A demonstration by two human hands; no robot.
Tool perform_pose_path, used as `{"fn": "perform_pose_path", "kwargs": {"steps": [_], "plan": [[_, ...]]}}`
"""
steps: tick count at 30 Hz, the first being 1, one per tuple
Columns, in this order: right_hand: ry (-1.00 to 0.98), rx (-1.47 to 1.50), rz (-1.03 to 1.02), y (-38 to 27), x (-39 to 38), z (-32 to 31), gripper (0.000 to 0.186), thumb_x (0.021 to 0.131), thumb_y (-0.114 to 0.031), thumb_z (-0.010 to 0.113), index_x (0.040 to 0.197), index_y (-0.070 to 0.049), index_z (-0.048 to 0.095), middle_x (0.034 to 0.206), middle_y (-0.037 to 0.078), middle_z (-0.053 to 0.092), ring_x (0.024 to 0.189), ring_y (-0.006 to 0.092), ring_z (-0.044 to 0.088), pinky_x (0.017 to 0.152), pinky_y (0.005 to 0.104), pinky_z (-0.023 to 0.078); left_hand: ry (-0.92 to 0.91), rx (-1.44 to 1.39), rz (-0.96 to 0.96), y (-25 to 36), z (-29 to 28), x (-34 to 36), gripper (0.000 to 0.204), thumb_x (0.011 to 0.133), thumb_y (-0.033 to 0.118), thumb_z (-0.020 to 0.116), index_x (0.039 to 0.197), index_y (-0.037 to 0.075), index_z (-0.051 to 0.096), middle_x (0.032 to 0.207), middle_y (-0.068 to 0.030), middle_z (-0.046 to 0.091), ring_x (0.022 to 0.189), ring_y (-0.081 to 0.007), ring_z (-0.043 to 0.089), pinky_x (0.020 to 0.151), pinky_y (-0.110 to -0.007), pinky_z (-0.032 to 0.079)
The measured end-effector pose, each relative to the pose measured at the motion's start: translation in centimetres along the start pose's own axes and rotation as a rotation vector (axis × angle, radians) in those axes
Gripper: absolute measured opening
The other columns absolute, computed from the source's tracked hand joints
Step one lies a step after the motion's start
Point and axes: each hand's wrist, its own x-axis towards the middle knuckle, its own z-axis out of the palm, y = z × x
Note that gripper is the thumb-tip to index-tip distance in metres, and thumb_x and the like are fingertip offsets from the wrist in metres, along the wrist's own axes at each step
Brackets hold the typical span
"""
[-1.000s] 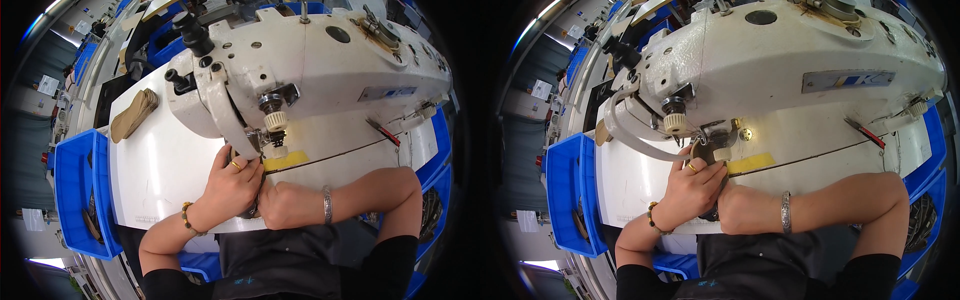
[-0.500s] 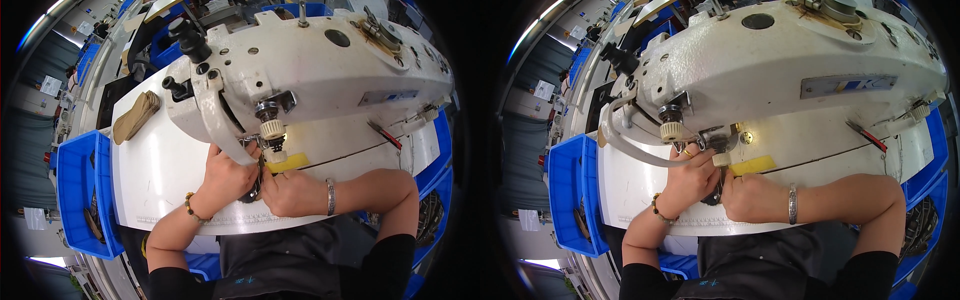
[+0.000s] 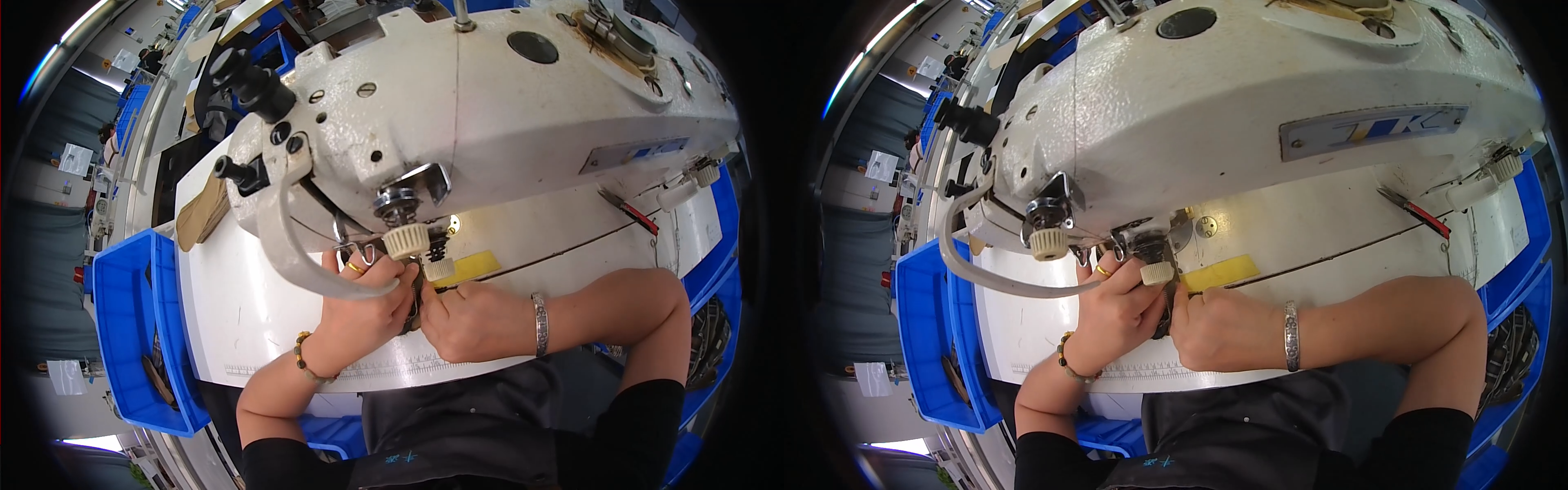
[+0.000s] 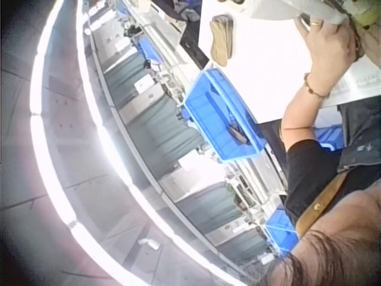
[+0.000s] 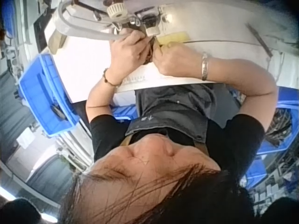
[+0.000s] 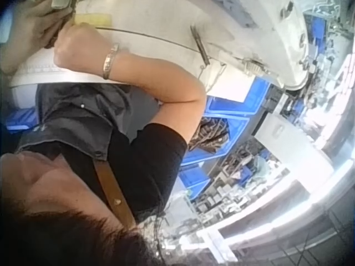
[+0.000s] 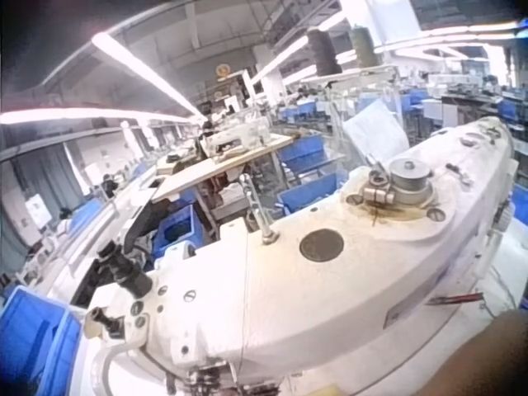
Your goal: Sewing the upper part of shoes using an industrial sewing machine.
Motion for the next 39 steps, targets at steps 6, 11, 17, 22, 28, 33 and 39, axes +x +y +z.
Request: {"fn": "perform_pose_path", "kwargs": {"steps": [6,11,17,22,28,33,39], "plan": [[0.017,-0.016,-0.007,0.1,-0.1,0.4,0.026,0.070,-0.017,0.061,0.076,0.007,0.067,0.091,0.035,0.068,0.053,0.0164,0.060,0.045,0.0274,0.046,-0.071,-0.036,-0.018,-0.9,0.1,0.1,0.022,0.072,0.014,0.076,0.094,0.012,0.073,0.089,0.0023,0.058,0.075,-0.0184,0.057,0.072,-0.042,0.038],[-0.102,-0.093,0.052,0.4,0.1,0.4,0.027,0.079,-0.016,0.060,0.095,0.004,0.069,0.102,0.027,0.069,0.059,0.0153,0.062,0.048,0.0247,0.047,-0.007,-0.129,-0.002,-2.2,0.4,0.8,0.022,0.077,0.012,0.073,0.098,0.009,0.073,0.097,-0.0016,0.068,0.079,-0.0224,0.066,0.068,-0.035,0.051],[-0.067,-0.046,0.077,0.6,0.1,0.5,0.026,0.079,-0.013,0.061,0.097,0.005,0.069,0.103,0.028,0.068,0.059,0.0159,0.063,0.048,0.0245,0.048,-0.059,-0.011,-0.094,-2.1,0.1,0.8,0.024,0.080,0.015,0.071,0.104,0.009,0.073,0.096,-0.0011,0.070,0.076,-0.0181,0.066,0.069,-0.036,0.051],[-0.010,0.009,0.086,0.8,0.1,0.9,0.025,0.078,-0.014,0.061,0.089,0.008,0.068,0.100,0.037,0.066,0.056,0.0187,0.065,0.046,0.0283,0.048,-0.118,-0.140,-0.211,0.5,-3.2,1.3,0.025,0.070,0.018,0.078,0.094,0.013,0.073,0.086,-0.0005,0.061,0.081,-0.0219,0.060,0.090,-0.050,0.034],[-0.074,0.003,0.084,0.7,0.2,0.5,0.025,0.080,-0.014,0.060,0.093,0.006,0.069,0.103,0.033,0.067,0.058,0.0170,0.064,0.047,0.0264,0.047,-0.134,0.146,-0.071,1.6,-3.6,-0.6,0.028,0.070,0.016,0.080,0.096,0.014,0.072,0.092,0.0035,0.059,0.092,-0.0194,0.060,0.109,-0.064,0.014],[-0.019,-0.002,0.085,0.7,0.2,0.8,0.024,0.079,-0.014,0.060,0.088,0.007,0.068,0.100,0.037,0.066,0.053,0.0178,0.064,0.047,0.0265,0.047,-0.053,0.181,-0.105,1.9,-3.1,-0.8,0.029,0.068,0.014,0.081,0.096,0.015,0.072,0.093,0.0038,0.061,0.096,-0.0188,0.062,0.109,-0.064,0.015],[-0.072,-0.043,0.089,0.5,0.2,0.3,0.028,0.079,-0.015,0.060,0.097,0.003,0.070,0.103,0.026,0.069,0.061,0.0148,0.062,0.046,0.0255,0.046,0.048,0.061,-0.083,1.2,-2.0,-1.1,0.024,0.066,0.012,0.080,0.089,0.014,0.072,0.087,0.0035,0.061,0.091,-0.0197,0.061,0.111,-0.059,0.018]]}}
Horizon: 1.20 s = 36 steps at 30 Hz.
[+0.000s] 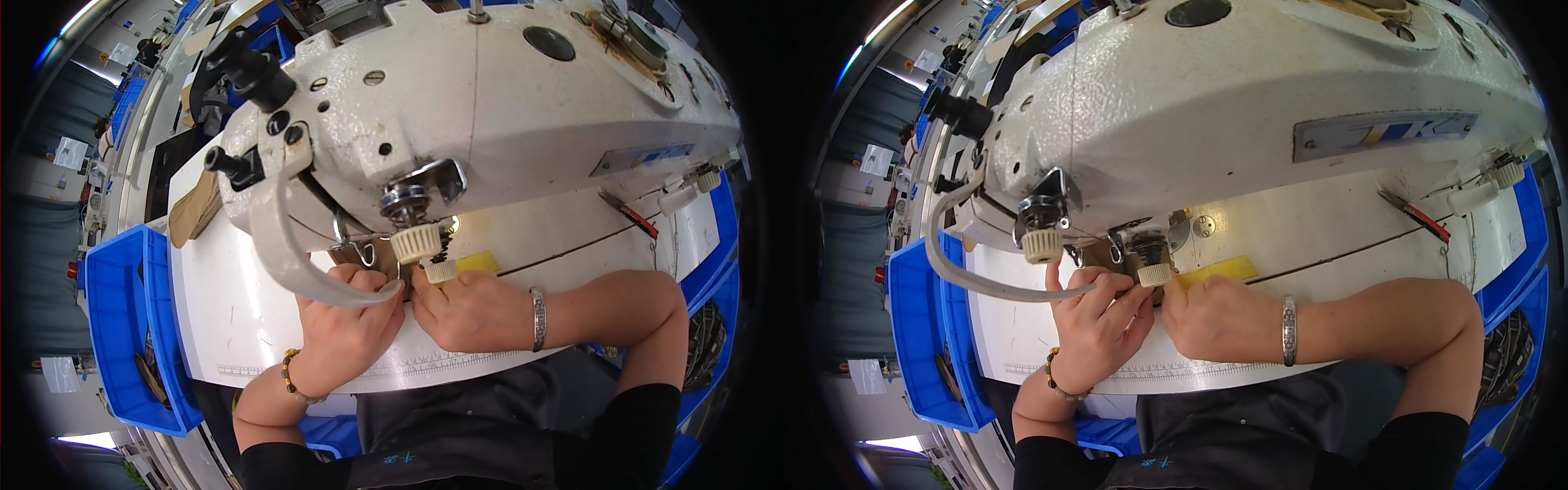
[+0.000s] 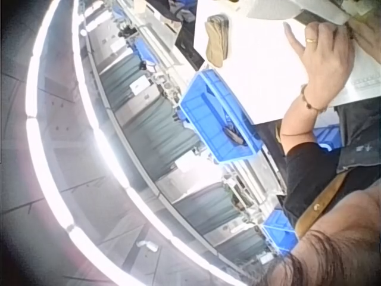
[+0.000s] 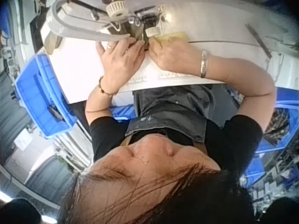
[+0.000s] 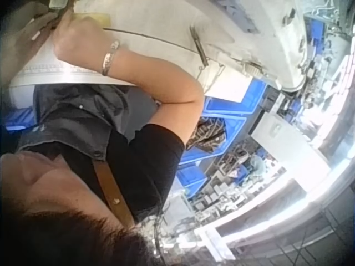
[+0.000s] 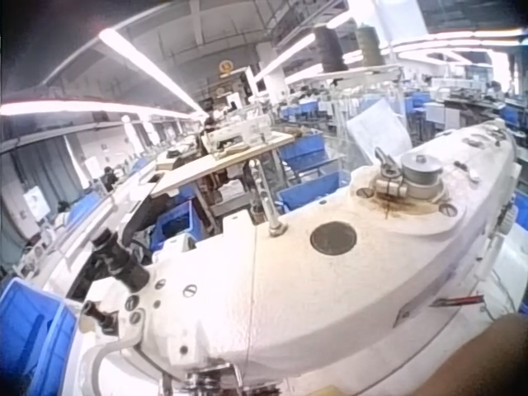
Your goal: Sewing the upper part of shoes using an industrial sewing machine.
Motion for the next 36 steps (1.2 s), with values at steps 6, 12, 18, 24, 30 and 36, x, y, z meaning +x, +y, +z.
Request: {"fn": "perform_pose_path", "kwargs": {"steps": [6,12,18,24,30,36], "plan": [[0.028,0.030,-0.066,-0.4,-0.3,-0.1,0.028,0.077,-0.016,0.060,0.096,0.002,0.070,0.098,0.019,0.070,0.060,0.0135,0.060,0.048,0.0251,0.046,-0.070,-0.107,-0.053,-0.4,0.7,0.7,0.019,0.068,0.010,0.079,0.085,0.013,0.071,0.085,0.0023,0.061,0.090,-0.0199,0.058,0.098,-0.051,0.031],[0.109,0.126,-0.099,-0.3,-0.4,0.2,0.021,0.078,-0.017,0.060,0.081,0.004,0.067,0.089,0.027,0.068,0.056,0.0162,0.062,0.047,0.0260,0.047,-0.119,-0.260,-0.044,-1.2,1.6,0.8,0.018,0.070,0.012,0.080,0.086,0.012,0.071,0.088,0.0010,0.064,0.083,-0.0219,0.053,0.079,-0.040,0.035],[0.031,0.108,-0.071,-0.5,-0.5,0.0,0.024,0.078,-0.016,0.060,0.092,0.001,0.069,0.095,0.016,0.069,0.063,0.0136,0.062,0.051,0.0257,0.046,-0.125,-0.297,-0.034,-1.4,1.7,1.1,0.017,0.071,0.013,0.079,0.086,0.011,0.071,0.090,0.0004,0.065,0.081,-0.0219,0.053,0.073,-0.039,0.034],[0.094,0.155,-0.081,-0.2,-0.1,0.4,0.020,0.078,-0.014,0.061,0.083,0.004,0.067,0.088,0.026,0.069,0.056,0.0155,0.063,0.046,0.0284,0.049,-0.186,-0.270,-0.031,-1.7,1.6,1.2,0.016,0.072,0.013,0.078,0.086,0.011,0.071,0.089,-0.0002,0.064,0.084,-0.0207,0.054,0.076,-0.039,0.034],[0.065,0.207,0.050,0.6,0.3,1.0,0.026,0.079,-0.012,0.062,0.100,0.003,0.065,0.073,0.010,0.064,0.056,0.0164,0.063,0.044,0.0308,0.048,-0.087,-0.283,-0.058,-3.5,3.2,1.7,0.014,0.075,0.012,0.077,0.086,0.007,0.070,0.085,-0.0053,0.063,0.079,-0.0258,0.059,0.070,-0.039,0.044],[-0.001,0.272,0.152,0.9,0.5,1.0,0.028,0.080,-0.011,0.062,0.105,0.001,0.065,0.068,0.004,0.061,0.056,0.0182,0.064,0.045,0.0331,0.048,-0.123,-0.307,-0.034,-4.3,2.5,2.3,0.012,0.079,0.009,0.075,0.089,0.005,0.070,0.078,-0.0098,0.064,0.072,-0.0301,0.062,0.060,-0.039,0.047]]}}
